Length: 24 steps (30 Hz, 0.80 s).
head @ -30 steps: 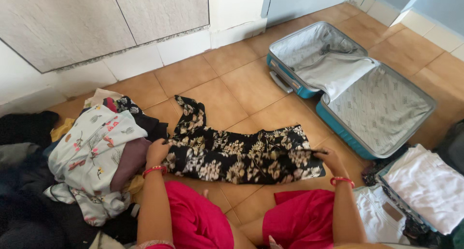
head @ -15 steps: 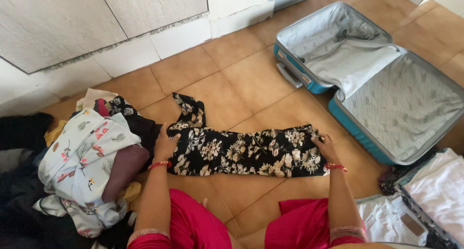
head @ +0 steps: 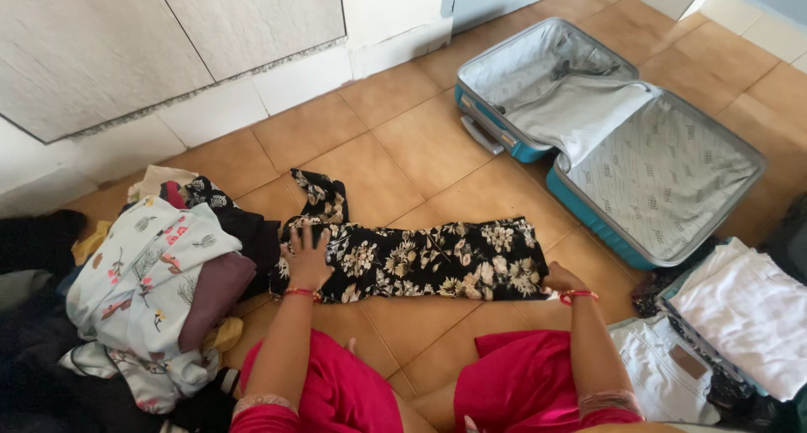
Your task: The person sits on the floor and folds several garments, including a black floral dress, a white patterned shirt, and a blue patterned top. The folded items are stacked neatly beside an open suitcase.
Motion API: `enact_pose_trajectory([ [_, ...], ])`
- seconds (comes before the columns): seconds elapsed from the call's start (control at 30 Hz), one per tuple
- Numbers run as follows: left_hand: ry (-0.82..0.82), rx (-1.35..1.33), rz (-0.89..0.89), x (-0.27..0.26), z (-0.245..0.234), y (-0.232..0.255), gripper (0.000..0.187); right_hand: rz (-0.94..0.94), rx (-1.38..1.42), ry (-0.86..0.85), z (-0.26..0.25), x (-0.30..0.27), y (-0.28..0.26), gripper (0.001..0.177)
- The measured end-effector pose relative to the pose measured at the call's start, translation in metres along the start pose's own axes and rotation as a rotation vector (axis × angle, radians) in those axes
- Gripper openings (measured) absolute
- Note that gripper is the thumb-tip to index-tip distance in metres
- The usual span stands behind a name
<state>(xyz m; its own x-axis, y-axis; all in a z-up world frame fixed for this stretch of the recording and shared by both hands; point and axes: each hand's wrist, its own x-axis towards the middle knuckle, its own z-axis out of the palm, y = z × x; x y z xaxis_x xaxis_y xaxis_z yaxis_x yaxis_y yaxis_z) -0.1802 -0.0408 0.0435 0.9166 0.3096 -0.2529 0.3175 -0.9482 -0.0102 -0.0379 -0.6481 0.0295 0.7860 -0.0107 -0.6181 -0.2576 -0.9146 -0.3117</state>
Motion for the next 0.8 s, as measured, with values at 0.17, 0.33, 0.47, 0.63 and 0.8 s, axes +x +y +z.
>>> enact_pose_trajectory([
  [0.17, -0.594, 0.013, 0.197, -0.003, 0.033, 0.009, 0.063, 0.218, -0.322, -0.177, 0.008, 0.028, 0.049, 0.038],
  [0.33, -0.482, -0.092, 0.166, -0.004, 0.044, -0.004, 0.051, 0.108, -0.240, 0.024, 0.003, -0.005, 0.056, 0.040],
  [0.47, -0.364, -0.200, 0.029, 0.002, 0.044, -0.008, 0.043, -0.153, -0.054, 0.490, -0.007, -0.044, 0.032, 0.038],
  [0.63, -0.247, -0.317, 0.041, 0.012, 0.051, -0.005, 0.046, -0.371, -0.014, 0.628, -0.003, -0.049, -0.007, 0.027],
  [0.8, -0.085, -0.337, 0.122, 0.017, 0.059, -0.005, 0.041, -0.269, -0.157, 0.733, 0.000, -0.031, -0.028, 0.041],
])
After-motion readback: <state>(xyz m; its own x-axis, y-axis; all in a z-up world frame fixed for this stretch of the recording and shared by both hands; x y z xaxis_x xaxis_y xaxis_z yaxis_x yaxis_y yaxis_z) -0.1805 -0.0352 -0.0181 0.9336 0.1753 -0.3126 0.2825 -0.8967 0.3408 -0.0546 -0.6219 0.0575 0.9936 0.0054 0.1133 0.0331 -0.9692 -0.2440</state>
